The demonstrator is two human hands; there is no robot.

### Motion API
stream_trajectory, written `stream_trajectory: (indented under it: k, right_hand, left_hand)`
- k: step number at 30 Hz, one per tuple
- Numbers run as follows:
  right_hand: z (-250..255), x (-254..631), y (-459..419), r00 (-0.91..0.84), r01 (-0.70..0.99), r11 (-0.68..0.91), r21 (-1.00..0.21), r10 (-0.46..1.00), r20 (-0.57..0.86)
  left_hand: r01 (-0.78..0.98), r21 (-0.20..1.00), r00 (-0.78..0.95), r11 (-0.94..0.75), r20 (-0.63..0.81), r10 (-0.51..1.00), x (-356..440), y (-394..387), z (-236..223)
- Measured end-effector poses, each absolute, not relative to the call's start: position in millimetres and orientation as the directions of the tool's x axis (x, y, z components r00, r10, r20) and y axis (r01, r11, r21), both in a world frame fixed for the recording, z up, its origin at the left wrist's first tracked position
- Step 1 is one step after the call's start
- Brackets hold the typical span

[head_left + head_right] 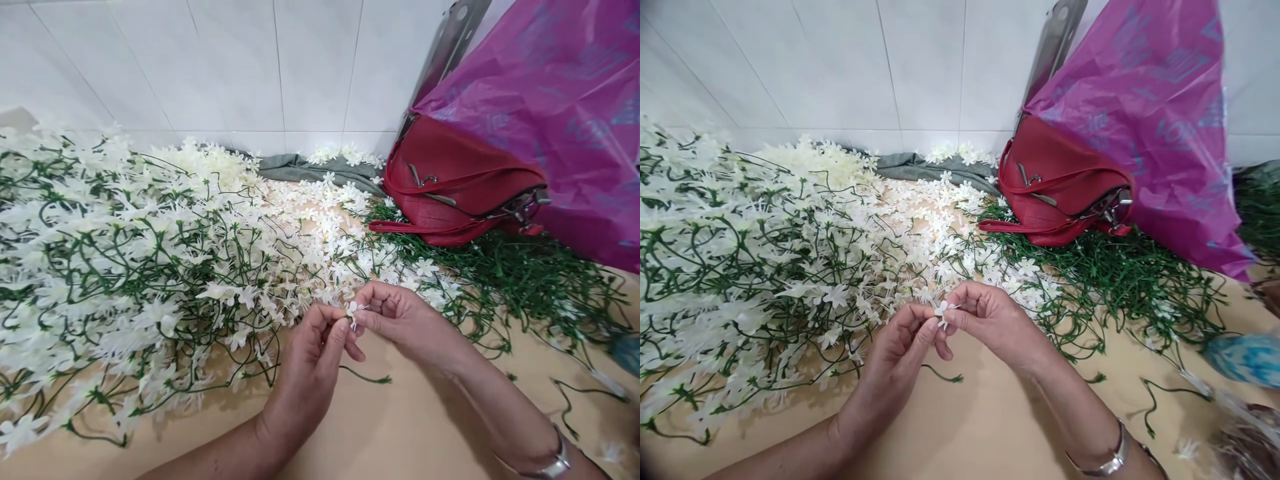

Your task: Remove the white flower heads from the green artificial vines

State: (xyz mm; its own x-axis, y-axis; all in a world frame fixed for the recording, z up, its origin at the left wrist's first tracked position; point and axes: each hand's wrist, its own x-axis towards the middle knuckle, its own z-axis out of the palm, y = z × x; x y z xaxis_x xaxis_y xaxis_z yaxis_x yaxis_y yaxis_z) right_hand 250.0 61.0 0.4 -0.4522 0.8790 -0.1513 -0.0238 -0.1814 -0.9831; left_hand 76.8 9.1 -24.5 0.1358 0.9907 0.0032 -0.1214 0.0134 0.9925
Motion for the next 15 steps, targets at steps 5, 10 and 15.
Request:
stream_trajectory:
  k: [5, 10, 15]
  right_hand:
    - [-1.5, 254.9, 61.6, -0.465, -0.024, -0.18, -0.983, 0.873, -0.149]
    - [-1.1, 254.6, 61.6, -0.457, 0.011, -0.164, -0.986, 0.877, -0.151]
    - [0.7, 248.9, 60.5, -0.459, -0.003, -0.178, -0.984, 0.874, -0.157]
  left_hand:
    - [-0.141, 0.989, 0.158, 0.032, -0.01, 0.987, 75.5, 9.2, -24.9]
    - [-0.107, 0.994, 0.17, 0.026, -0.007, 0.985, 74.2, 10.0, -26.0]
    - [-0.053, 0.998, 0.15, 0.027, -0.019, 0.988, 74.5, 7.9, -27.8]
